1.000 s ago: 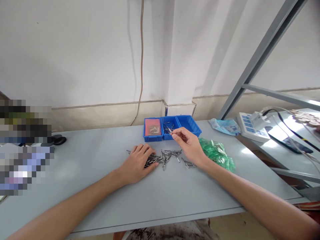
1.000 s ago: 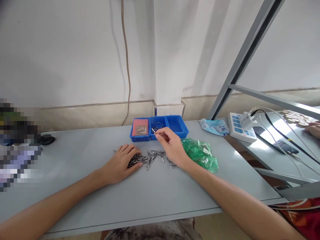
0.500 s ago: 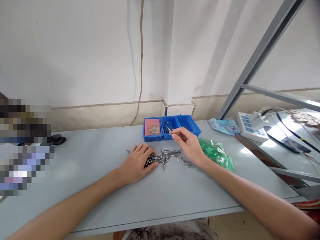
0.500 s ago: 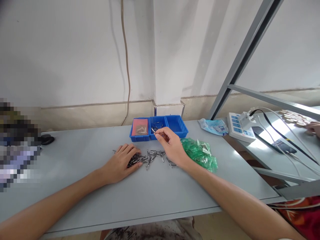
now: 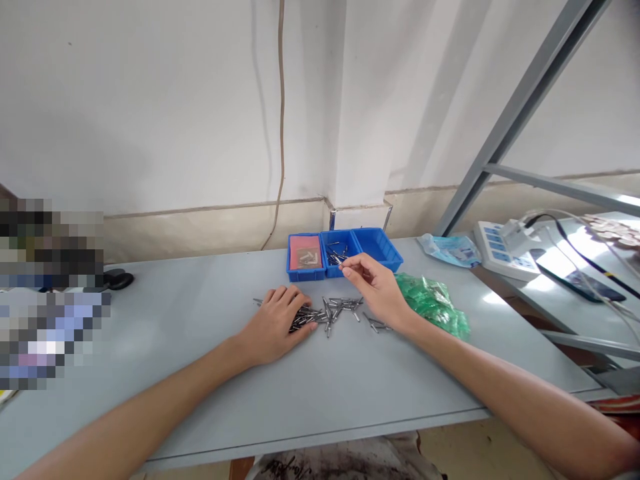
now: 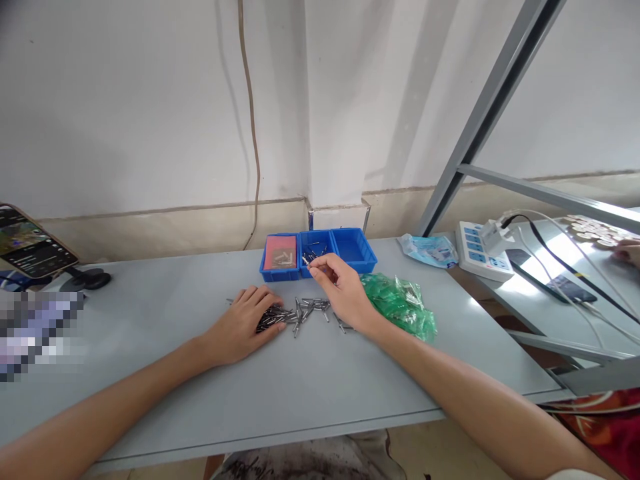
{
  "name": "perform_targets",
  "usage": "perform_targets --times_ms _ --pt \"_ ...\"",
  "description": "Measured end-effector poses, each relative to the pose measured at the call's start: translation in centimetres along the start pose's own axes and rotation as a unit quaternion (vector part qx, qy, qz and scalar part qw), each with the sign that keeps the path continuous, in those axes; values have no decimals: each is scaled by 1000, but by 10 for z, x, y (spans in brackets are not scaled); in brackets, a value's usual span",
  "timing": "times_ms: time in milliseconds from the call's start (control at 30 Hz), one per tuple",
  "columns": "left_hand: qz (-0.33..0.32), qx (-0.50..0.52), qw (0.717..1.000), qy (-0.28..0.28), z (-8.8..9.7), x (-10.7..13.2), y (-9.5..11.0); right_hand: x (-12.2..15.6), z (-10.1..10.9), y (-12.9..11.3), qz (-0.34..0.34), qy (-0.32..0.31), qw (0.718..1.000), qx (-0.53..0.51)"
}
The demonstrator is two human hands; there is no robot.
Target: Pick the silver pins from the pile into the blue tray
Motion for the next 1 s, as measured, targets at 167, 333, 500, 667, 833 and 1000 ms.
perform_targets --times_ms 167,333,500,667,833,1000 --pt "-1 -2 1000 4 1 0 0 0 0 0 2 -1 1000 2" --pt "-3 0 1000 8 2 0 0 -1 0 0 2 -4 1000 3" --pt "-2 -1 1000 7 2 0 0 0 0 -1 5 -2 1000 4" --pt "-2 0 1000 8 1 0 0 0 2 -2 7 5 1000 11" --pt "0 -1 1000 4 1 0 0 0 3 -4 20 8 999 23" --pt "-1 -3 1000 3 1 0 1 1 1 -13 61 -1 996 59"
Point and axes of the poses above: each hand's wrist, its own x-axis away from the middle knuckle, its own z-axis out of the back of the hand, y = z × x, the point moved 7 cm from there along -x, towards the middle knuckle, and after that the axes turned 11 degrees about -x, right-handed, at the moved point
